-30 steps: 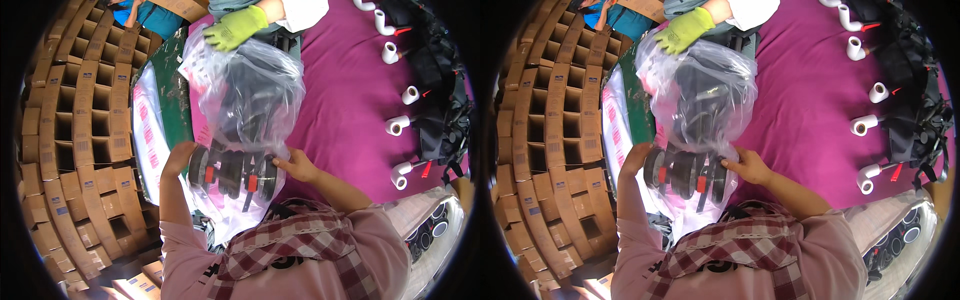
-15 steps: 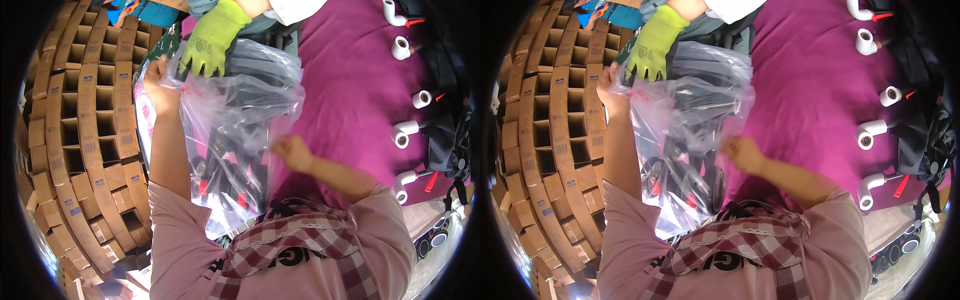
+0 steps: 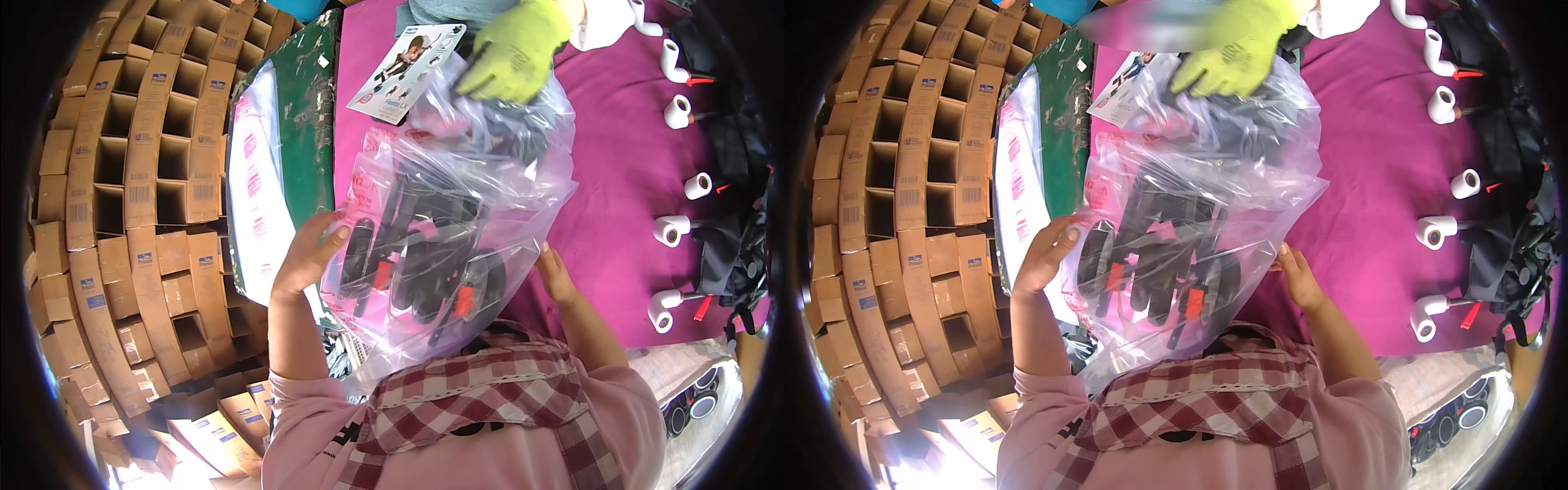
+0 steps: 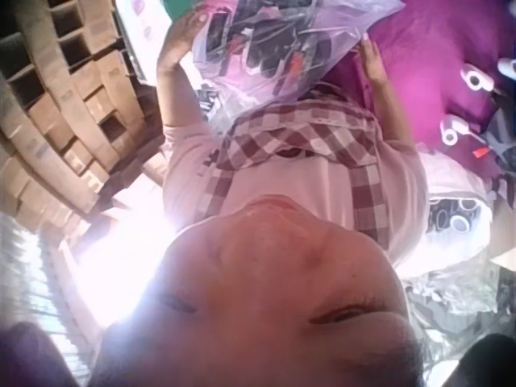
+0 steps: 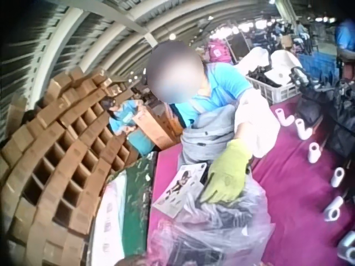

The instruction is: The person assembles multiple baby strollers on a pink table. They unpack stroller frames from plastic bags, attach wheels, and fit fabric seat covers onto the frames. The person handles wheels, frames, and seat covers one at a time, repeating the process for several units.

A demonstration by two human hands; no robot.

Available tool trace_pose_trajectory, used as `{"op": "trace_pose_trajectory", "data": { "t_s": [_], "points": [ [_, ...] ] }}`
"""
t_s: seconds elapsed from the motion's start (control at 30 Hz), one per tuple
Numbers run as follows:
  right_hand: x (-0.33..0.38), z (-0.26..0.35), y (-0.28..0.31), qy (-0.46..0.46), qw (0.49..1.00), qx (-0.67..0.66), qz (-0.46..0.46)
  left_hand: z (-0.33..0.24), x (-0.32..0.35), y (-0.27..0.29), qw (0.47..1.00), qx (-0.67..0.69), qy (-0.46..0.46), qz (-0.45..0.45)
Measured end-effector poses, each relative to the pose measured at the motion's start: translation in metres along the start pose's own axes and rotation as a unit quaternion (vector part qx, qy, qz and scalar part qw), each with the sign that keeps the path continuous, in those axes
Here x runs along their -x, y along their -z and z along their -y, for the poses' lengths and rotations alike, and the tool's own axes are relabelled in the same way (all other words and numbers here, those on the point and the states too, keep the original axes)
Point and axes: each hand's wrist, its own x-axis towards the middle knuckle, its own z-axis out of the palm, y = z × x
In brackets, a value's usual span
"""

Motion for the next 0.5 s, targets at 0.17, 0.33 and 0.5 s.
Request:
{"op": "trace_pose_trajectory", "data": {
  "t_s": [0.17,0.33,0.5],
  "points": [
    [-0.019,0.086,-0.03,0.156,0.977,0.13,-0.063,-0.014,-0.044,-0.011,0.972,-0.018,-0.14,-0.19],
    [-0.032,0.069,-0.042,0.091,0.98,0.173,-0.026,-0.076,-0.121,-0.015,0.976,0.009,-0.136,-0.167],
    [-0.006,0.047,-0.046,0.078,0.978,0.194,0.006,-0.072,-0.117,-0.032,0.974,0.138,-0.179,-0.012]
  ]
}}
